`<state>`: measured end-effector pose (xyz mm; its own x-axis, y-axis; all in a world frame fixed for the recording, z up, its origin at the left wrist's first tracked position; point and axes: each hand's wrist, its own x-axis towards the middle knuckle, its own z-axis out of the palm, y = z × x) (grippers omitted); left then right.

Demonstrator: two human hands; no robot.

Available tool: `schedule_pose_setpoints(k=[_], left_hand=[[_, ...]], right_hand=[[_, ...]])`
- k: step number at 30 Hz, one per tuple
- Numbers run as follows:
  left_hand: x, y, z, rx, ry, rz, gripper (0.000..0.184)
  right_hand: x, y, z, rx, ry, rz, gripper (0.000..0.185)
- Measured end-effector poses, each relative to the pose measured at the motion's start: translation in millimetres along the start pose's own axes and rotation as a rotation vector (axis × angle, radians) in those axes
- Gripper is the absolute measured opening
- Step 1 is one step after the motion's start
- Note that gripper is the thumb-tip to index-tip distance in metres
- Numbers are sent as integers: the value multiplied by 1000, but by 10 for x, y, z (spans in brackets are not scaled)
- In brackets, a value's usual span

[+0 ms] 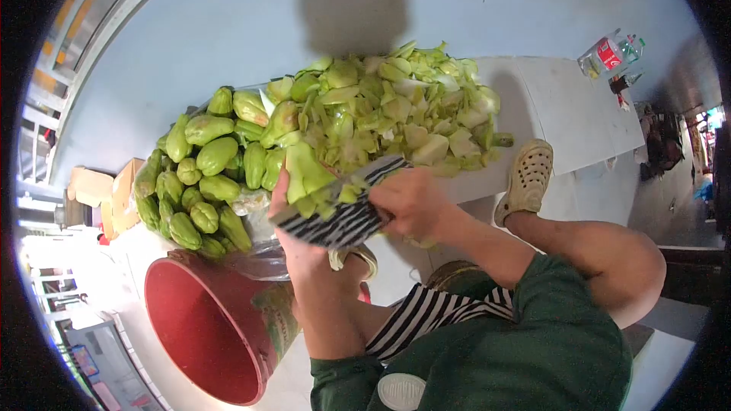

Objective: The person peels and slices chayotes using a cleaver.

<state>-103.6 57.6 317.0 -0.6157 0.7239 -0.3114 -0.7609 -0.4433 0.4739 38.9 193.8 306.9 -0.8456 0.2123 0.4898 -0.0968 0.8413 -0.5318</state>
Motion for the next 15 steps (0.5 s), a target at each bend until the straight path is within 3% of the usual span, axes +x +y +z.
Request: schedule_pose_setpoints(k=[3, 6, 8, 11, 14, 15], left_hand=[[6, -10, -26, 12, -158, 8, 37], [-10, -15, 96, 16, 72, 68, 38], [17, -11, 44, 53, 67, 61, 37], [46, -41, -107, 69, -19, 32, 45], [72, -6, -149, 21, -67, -53, 43], [74, -22, -77, 32, 8, -20, 42]], right_hand=[[28, -22, 80, 2, 12, -30, 23], [27, 265, 228, -66, 50, 73, 23], [75, 351, 190, -103, 81, 142, 23], [-108, 172, 99, -32, -46, 158, 21], [-37, 56, 72, -15, -70, 31, 21], [-38, 215, 220, -47, -26, 107, 22]])
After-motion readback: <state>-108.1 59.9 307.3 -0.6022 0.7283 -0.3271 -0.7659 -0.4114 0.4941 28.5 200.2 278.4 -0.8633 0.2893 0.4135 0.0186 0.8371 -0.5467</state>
